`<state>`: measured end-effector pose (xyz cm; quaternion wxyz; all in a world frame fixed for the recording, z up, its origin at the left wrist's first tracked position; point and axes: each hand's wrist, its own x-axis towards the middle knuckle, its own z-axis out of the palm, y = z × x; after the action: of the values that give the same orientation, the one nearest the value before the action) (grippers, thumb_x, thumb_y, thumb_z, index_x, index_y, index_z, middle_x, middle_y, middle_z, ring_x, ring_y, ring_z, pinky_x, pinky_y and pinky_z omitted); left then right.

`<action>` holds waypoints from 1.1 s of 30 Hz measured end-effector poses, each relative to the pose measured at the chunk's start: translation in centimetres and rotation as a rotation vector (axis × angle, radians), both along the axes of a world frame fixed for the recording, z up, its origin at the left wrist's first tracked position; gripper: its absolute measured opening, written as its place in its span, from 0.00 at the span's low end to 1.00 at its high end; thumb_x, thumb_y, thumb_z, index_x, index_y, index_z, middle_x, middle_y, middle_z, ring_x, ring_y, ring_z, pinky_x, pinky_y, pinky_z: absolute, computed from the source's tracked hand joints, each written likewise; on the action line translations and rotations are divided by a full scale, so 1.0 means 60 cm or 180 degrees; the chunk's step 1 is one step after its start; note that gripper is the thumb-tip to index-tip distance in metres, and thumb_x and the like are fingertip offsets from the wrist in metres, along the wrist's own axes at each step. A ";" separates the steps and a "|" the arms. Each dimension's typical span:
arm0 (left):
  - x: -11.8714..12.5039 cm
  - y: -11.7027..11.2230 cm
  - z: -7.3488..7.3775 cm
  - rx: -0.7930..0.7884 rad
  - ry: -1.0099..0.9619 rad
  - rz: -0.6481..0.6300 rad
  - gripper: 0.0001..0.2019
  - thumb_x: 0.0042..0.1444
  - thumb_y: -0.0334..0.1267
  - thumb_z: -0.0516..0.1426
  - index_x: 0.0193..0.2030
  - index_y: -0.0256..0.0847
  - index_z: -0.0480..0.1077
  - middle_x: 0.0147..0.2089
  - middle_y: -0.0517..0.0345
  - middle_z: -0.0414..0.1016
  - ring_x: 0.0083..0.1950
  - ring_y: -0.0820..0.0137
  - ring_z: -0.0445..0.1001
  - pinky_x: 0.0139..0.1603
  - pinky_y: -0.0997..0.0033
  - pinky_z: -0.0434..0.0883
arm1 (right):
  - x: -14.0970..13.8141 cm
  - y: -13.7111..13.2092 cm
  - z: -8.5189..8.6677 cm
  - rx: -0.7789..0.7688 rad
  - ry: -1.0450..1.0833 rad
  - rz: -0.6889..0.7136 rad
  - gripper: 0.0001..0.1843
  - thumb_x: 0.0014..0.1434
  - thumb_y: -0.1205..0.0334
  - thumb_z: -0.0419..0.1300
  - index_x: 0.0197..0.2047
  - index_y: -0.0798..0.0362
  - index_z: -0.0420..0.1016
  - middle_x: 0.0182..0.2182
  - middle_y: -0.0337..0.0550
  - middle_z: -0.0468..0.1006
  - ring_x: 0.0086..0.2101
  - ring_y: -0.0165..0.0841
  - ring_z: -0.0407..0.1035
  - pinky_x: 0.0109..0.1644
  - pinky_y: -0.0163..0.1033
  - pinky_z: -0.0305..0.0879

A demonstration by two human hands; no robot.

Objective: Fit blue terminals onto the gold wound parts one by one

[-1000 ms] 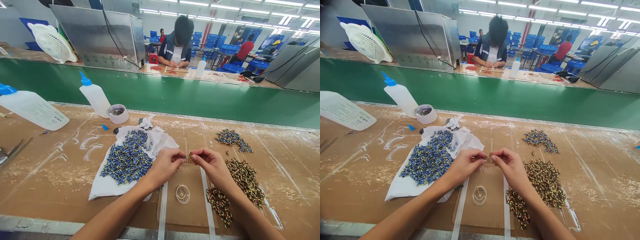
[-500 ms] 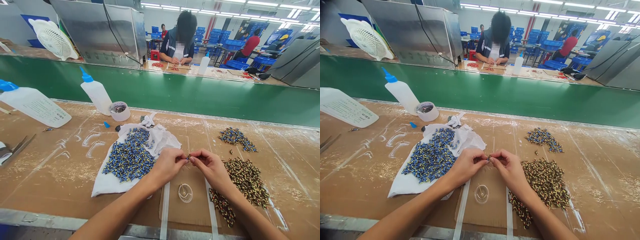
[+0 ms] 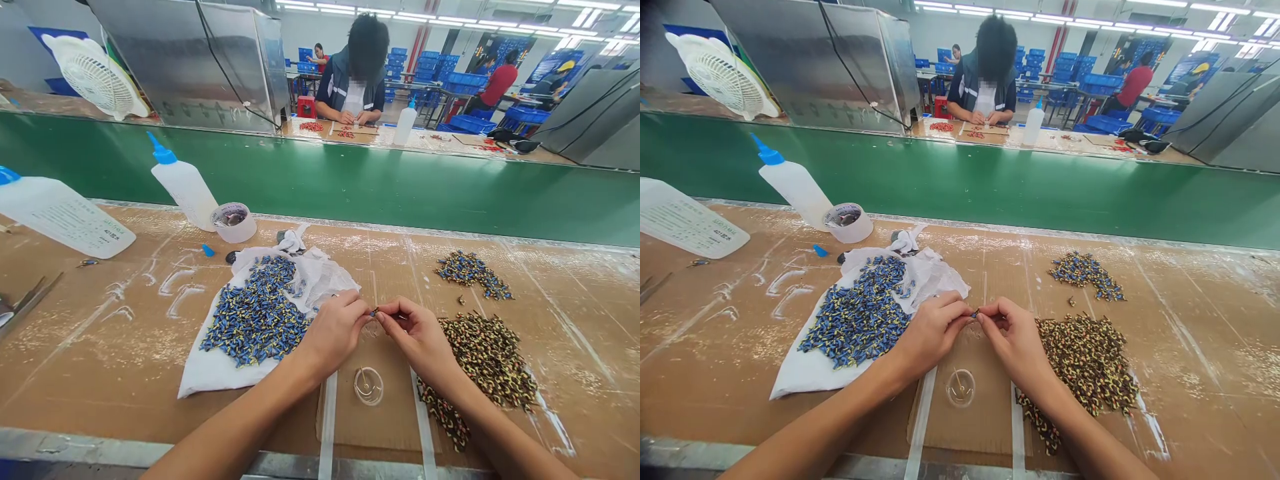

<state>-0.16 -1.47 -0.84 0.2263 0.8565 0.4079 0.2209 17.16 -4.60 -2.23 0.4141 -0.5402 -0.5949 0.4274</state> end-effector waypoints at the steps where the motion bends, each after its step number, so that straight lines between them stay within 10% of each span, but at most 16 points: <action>1: 0.000 0.000 0.000 -0.0009 -0.0025 -0.0007 0.08 0.62 0.30 0.52 0.38 0.36 0.73 0.37 0.54 0.70 0.39 0.67 0.69 0.39 0.70 0.64 | 0.000 0.001 0.000 -0.0052 0.0055 -0.0001 0.10 0.60 0.55 0.60 0.36 0.54 0.75 0.31 0.43 0.77 0.31 0.34 0.70 0.34 0.37 0.66; 33: -0.003 0.003 -0.007 -0.0442 -0.0168 -0.0135 0.08 0.52 0.21 0.53 0.28 0.37 0.65 0.30 0.58 0.70 0.34 0.69 0.67 0.34 0.72 0.59 | 0.001 -0.001 -0.021 -0.0108 0.0187 0.0408 0.07 0.60 0.63 0.57 0.30 0.52 0.65 0.26 0.37 0.68 0.28 0.31 0.60 0.31 0.35 0.56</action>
<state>-0.34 -1.26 -1.24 0.3004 0.8411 0.3979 0.2097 17.22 -4.67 -3.52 0.3939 -0.4952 -0.6086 0.4788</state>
